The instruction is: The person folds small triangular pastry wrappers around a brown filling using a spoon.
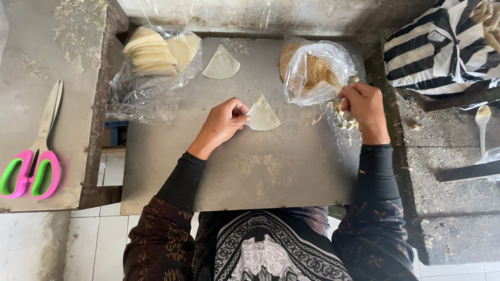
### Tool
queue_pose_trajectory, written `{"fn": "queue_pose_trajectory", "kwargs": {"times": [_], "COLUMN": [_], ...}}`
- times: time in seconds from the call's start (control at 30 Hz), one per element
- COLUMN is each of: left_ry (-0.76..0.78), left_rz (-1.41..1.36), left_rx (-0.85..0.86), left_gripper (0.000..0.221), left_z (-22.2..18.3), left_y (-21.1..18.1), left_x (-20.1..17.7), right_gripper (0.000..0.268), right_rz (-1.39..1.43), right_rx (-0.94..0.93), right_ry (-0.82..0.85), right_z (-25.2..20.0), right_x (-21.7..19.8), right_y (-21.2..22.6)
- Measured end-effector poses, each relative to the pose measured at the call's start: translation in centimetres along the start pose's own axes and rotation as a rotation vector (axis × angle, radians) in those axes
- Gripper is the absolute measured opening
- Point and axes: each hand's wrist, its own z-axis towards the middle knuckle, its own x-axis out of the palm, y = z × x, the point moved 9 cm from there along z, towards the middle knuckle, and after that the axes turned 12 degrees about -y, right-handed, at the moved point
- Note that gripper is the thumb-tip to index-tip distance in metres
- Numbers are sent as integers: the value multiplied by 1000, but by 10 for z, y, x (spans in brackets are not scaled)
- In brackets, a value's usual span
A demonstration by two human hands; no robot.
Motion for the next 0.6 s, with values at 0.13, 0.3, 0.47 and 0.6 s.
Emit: {"fn": "queue_pose_trajectory", "kwargs": {"times": [0.13, 0.3, 0.47, 0.6], "left_ry": [-17, -33, -24, -24], "left_rz": [-4, 39, 27, 18], "left_rx": [12, 37, -7, 7], "left_gripper": [18, 17, 16, 17], "left_z": [1, 2, 1, 1], "left_y": [1, 0, 2, -1], "left_x": [-2, -3, -3, -3], "right_gripper": [22, 21, 21, 16], "right_rz": [24, -4, -212, -297], "right_rx": [44, -41, -186, -351], "right_ry": [123, 388, 513, 437], "right_z": [-13, -39, -68, -80], "right_x": [0, 41, 96, 110], "right_y": [15, 32, 35, 49]}}
